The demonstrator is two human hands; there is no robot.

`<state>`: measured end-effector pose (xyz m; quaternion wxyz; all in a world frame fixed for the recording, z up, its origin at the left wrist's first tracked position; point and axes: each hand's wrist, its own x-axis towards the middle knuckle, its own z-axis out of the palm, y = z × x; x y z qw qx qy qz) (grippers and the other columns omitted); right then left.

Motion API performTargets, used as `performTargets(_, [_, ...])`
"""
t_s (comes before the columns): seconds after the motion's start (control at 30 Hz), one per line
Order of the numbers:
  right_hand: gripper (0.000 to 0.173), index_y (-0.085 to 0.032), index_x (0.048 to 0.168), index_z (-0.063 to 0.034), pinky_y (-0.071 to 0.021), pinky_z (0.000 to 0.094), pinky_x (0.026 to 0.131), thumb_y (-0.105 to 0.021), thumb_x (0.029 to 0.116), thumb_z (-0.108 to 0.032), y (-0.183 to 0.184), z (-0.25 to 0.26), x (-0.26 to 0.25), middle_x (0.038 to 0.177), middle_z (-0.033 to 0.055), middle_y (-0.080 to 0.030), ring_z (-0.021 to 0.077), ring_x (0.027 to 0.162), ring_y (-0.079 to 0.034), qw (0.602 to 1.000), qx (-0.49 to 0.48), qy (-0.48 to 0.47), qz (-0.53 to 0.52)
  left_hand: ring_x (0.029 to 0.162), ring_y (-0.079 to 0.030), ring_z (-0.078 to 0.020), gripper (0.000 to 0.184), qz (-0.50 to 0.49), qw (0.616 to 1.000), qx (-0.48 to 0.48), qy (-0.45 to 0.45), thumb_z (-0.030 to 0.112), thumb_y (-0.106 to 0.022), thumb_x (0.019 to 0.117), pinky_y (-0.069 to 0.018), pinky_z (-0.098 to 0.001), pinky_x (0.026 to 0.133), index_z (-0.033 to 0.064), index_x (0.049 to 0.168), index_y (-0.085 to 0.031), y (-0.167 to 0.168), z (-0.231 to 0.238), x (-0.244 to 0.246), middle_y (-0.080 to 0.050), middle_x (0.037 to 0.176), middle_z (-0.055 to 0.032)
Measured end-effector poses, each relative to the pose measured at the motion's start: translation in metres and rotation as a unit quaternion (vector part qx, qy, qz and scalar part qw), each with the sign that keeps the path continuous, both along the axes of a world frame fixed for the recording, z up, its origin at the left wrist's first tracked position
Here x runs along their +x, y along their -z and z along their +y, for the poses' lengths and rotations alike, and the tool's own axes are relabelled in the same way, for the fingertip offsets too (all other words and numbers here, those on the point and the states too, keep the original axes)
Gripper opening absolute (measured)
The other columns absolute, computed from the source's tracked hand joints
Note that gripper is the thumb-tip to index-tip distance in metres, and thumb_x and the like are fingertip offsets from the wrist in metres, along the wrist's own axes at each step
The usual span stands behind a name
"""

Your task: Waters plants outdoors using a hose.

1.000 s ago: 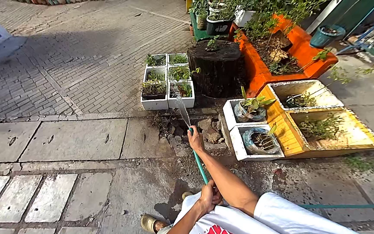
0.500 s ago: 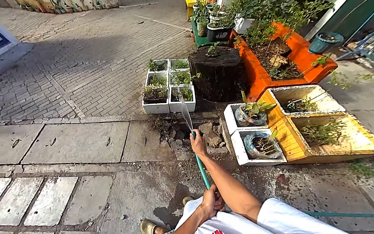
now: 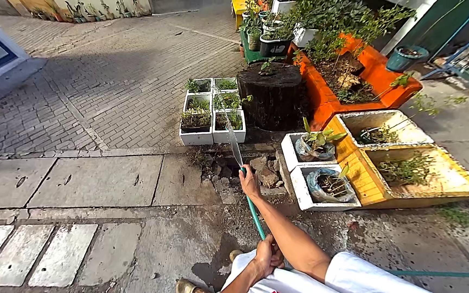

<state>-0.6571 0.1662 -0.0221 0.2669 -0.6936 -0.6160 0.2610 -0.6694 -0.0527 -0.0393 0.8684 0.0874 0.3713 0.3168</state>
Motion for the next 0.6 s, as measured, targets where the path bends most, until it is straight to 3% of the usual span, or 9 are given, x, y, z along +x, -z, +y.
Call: performTargets(0.6, [0.037,-0.058,0.140,-0.0114,-0.0571,0.0466,0.086,-0.048,0.1091,-0.031,-0.0016,0.0050,-0.0020,0.097,0.0164,-0.074,0.0317,0.092,-0.073,1.000,0.001,-0.009,-0.006,0.035,-0.025,-0.0076,0.060,-0.021,1.000,-0.004,-0.010,0.041,-0.013,0.1120,-0.0277,-0.0238,0.038,0.0187,0.063,-0.041,0.0070,0.0036,0.0032,-0.027,0.044,0.0067])
